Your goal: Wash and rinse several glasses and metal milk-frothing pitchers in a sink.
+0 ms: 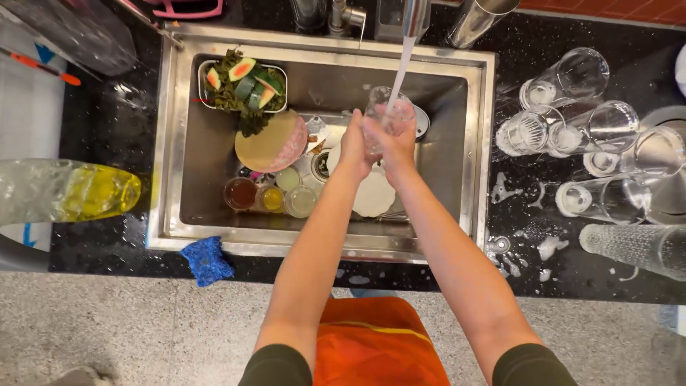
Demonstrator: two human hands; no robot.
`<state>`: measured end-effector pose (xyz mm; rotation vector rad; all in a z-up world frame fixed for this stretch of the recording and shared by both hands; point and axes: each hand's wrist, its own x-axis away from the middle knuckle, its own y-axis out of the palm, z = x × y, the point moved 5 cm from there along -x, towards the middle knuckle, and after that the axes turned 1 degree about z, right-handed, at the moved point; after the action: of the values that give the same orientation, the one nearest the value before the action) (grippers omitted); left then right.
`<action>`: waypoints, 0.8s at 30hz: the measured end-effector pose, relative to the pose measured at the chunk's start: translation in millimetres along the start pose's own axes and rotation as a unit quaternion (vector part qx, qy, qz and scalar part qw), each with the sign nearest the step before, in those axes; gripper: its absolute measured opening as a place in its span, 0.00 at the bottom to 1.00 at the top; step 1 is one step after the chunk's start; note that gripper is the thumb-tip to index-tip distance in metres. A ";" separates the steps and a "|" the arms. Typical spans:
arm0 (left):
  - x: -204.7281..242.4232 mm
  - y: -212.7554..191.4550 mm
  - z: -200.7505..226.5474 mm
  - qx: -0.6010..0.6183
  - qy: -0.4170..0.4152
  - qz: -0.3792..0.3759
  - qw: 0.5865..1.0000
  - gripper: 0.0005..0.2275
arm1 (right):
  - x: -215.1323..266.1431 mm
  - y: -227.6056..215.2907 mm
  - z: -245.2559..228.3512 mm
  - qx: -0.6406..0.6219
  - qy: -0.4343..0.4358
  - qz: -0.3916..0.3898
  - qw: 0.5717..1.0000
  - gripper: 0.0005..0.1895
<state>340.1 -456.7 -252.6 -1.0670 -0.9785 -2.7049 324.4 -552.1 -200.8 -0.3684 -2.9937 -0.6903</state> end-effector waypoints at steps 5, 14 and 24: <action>-7.4 5.5 -5.1 0.053 -0.084 -0.126 0.987 0.19 | 6.4 1.0 -15.7 0.123 -0.098 -0.104 0.982 0.42; -10.3 -11.3 26.1 -0.038 0.307 0.040 0.950 0.19 | 21.2 27.4 -77.5 0.534 -0.358 -0.113 0.757 0.18; 3.8 -15.8 37.7 -0.070 0.006 -0.061 0.996 0.19 | -2.4 31.5 -67.7 0.387 -0.212 -0.261 0.859 0.02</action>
<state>354.9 -421.5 -237.7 -1.0445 -0.8933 -2.9127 333.8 -554.7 -126.7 0.4031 -3.4374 0.7286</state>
